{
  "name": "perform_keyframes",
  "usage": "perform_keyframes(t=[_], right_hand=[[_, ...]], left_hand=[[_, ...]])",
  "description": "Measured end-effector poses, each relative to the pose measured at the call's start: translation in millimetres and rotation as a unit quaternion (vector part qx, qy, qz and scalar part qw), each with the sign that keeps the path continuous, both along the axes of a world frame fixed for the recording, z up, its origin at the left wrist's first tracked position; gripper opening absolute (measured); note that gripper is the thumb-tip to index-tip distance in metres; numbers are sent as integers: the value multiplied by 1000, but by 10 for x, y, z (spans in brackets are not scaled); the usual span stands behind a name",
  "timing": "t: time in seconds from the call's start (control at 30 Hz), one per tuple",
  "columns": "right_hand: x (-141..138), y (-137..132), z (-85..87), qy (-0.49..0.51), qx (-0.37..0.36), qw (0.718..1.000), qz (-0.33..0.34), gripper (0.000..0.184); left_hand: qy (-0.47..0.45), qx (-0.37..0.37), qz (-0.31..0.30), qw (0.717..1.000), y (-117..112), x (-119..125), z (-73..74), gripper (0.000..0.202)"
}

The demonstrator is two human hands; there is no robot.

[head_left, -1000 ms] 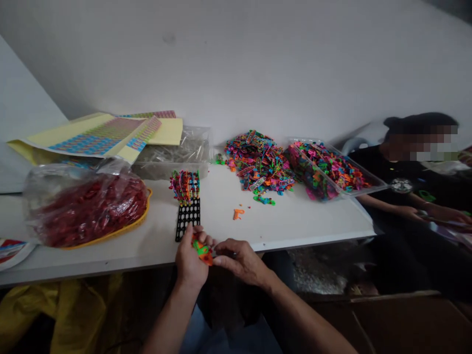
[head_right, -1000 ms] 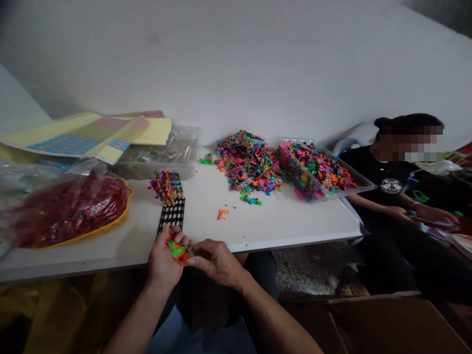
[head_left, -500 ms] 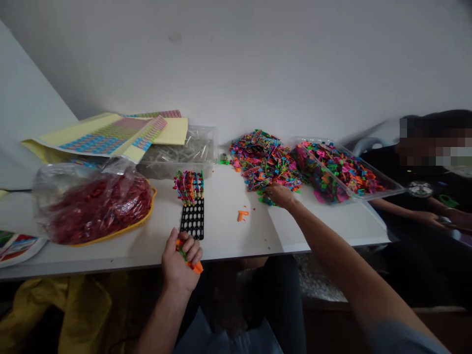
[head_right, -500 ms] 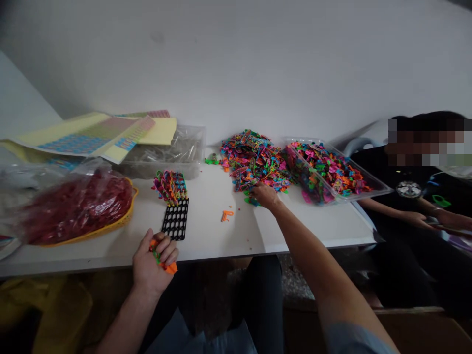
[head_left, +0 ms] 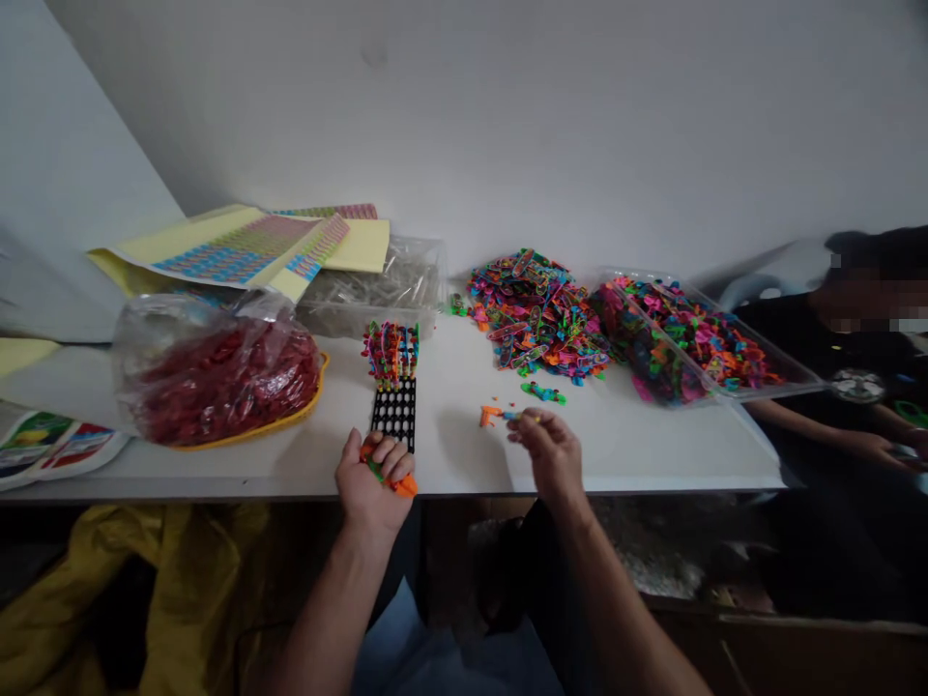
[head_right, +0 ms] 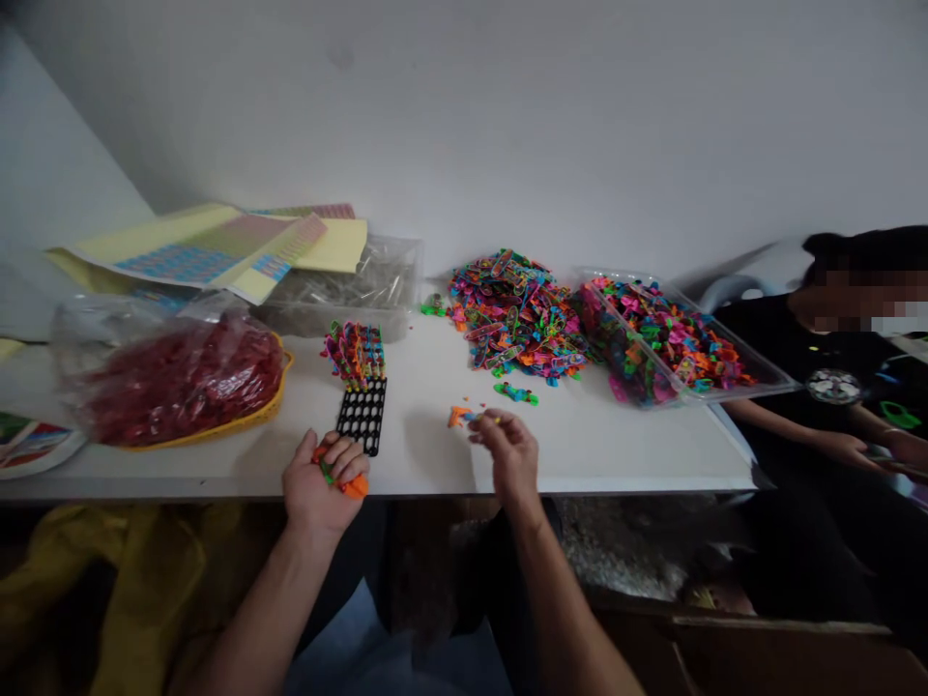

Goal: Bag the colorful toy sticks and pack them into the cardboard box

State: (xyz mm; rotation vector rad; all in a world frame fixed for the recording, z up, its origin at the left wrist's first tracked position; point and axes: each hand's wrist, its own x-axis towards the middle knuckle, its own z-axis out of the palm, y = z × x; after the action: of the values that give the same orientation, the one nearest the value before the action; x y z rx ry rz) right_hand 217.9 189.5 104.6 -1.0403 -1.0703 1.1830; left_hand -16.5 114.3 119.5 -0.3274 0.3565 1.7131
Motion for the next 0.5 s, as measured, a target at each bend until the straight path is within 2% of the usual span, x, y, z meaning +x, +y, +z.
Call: perform_keyframes(t=[0.1,0.2,0.3,0.5], right_hand=[[-440,-596,-64,32,-29,997,63,27],[-719,-967,-53,14,-3,995,96,21],[-858,-1121,-56,-8,35,993,116,19],[-948,-1186,-117,-61,88,985,132,19]], left_hand=[[-22,22,12,999,37,-23,68,42],[-35,33,26,999,39,-76,114,43],[-44,41,41,997,12,-118,143,43],[-54,39,53,996,-52,-154,167,43]])
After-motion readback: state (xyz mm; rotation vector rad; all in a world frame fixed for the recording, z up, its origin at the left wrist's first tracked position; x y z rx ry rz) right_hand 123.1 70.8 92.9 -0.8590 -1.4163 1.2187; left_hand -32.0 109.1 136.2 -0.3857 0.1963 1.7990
